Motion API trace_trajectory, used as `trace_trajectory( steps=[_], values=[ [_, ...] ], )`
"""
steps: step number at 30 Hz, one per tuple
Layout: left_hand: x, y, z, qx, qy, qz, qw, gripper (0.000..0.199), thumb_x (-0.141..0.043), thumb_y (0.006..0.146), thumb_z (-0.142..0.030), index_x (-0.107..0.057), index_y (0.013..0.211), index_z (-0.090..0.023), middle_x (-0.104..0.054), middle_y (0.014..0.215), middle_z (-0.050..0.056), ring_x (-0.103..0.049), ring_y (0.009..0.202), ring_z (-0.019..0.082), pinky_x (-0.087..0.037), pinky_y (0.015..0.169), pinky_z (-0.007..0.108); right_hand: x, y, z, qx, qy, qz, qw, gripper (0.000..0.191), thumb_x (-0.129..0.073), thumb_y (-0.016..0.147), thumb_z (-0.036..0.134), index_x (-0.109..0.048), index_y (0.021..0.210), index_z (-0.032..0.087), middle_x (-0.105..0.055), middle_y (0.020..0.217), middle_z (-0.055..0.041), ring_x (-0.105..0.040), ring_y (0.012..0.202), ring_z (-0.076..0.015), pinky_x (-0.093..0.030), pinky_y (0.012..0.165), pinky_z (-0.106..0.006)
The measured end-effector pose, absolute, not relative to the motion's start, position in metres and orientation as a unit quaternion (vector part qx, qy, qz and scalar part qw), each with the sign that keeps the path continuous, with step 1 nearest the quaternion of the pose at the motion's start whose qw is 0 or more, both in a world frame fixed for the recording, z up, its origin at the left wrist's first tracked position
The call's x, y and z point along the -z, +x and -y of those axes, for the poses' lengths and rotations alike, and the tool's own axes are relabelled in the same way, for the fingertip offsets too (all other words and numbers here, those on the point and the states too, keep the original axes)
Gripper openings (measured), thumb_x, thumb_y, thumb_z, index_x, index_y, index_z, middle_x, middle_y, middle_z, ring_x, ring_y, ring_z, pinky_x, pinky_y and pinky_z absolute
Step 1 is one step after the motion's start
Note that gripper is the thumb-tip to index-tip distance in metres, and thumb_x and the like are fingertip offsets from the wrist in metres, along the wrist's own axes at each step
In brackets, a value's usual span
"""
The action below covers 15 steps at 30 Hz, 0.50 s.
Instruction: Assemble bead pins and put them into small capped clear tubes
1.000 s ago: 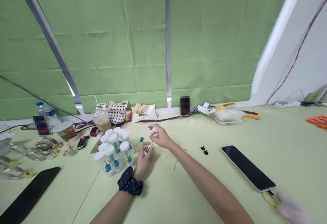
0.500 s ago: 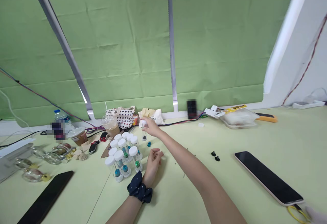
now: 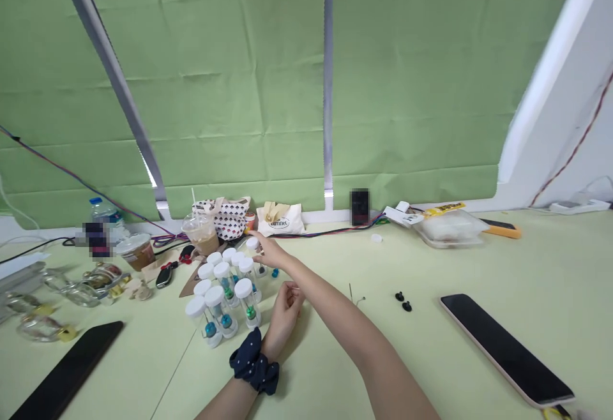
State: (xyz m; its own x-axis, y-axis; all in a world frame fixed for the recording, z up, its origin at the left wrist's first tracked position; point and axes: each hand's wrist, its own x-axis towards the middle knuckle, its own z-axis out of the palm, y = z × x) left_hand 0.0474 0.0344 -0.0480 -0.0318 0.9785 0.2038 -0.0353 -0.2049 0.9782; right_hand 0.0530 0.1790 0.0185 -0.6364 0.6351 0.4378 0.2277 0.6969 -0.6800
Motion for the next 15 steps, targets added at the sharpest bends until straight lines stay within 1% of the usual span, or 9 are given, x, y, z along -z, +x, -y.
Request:
trace_trajectory(
  steps=[3, 5, 7, 11, 15],
  values=[
    [0.046, 0.047, -0.033, -0.556, 0.539, -0.450, 0.446, 0.021, -0.055, 0.080, -0.035, -0.047, 0.092, -0.020, -0.051, 0.073, -0.001, -0.045, 0.059, 0.010, -0.033, 0.054, 0.022, -0.015, 0.059, -0.179, -0.316, -0.241, 0.855, 0.333, 0.077, -0.065, 0.069, 0.016, -0.028, 0.136, 0.028, -0.057, 0.091, -0.0008, -0.055, 0.079, -0.0146, -0.048, 0.072, -0.029],
    [0.046, 0.047, -0.033, -0.552, 0.543, -0.449, 0.446, 0.019, -0.054, 0.080, -0.034, -0.048, 0.092, -0.020, -0.050, 0.073, -0.001, -0.044, 0.059, 0.010, -0.033, 0.054, 0.021, -0.010, 0.066, -0.179, -0.315, -0.237, 0.860, 0.324, 0.075, -0.066, 0.069, 0.021, -0.030, 0.135, 0.028, -0.057, 0.097, -0.0024, -0.055, 0.083, -0.0156, -0.048, 0.074, -0.030],
    [0.045, 0.047, -0.033, -0.548, 0.546, -0.450, 0.446, 0.018, -0.053, 0.081, -0.034, -0.049, 0.092, -0.020, -0.050, 0.072, -0.001, -0.044, 0.059, 0.010, -0.034, 0.054, 0.022, -0.003, 0.078, -0.179, -0.289, -0.267, 0.864, 0.315, 0.073, -0.067, 0.069, 0.024, -0.033, 0.134, 0.028, -0.056, 0.104, -0.0045, -0.055, 0.090, -0.0174, -0.047, 0.078, -0.033],
    [0.045, 0.047, -0.034, -0.542, 0.553, -0.459, 0.435, 0.017, -0.054, 0.080, -0.033, -0.050, 0.089, -0.020, -0.049, 0.072, -0.001, -0.045, 0.058, 0.010, -0.034, 0.055, 0.022, 0.011, 0.126, -0.188, -0.172, -0.469, 0.819, 0.282, 0.065, -0.067, 0.070, 0.029, -0.041, 0.129, 0.026, -0.052, 0.115, -0.0074, -0.049, 0.105, -0.0210, -0.040, 0.090, -0.037],
    [0.041, 0.048, -0.030, -0.523, 0.573, -0.478, 0.412, 0.018, -0.053, 0.080, -0.036, -0.053, 0.086, -0.019, -0.045, 0.063, -0.003, -0.043, 0.055, 0.010, -0.032, 0.053, 0.022, 0.019, 0.207, -0.202, -0.135, -0.575, 0.762, 0.265, 0.055, -0.063, 0.074, 0.030, -0.046, 0.125, 0.023, -0.044, 0.126, -0.0110, -0.034, 0.122, -0.0257, -0.029, 0.098, -0.042]
  ],
)
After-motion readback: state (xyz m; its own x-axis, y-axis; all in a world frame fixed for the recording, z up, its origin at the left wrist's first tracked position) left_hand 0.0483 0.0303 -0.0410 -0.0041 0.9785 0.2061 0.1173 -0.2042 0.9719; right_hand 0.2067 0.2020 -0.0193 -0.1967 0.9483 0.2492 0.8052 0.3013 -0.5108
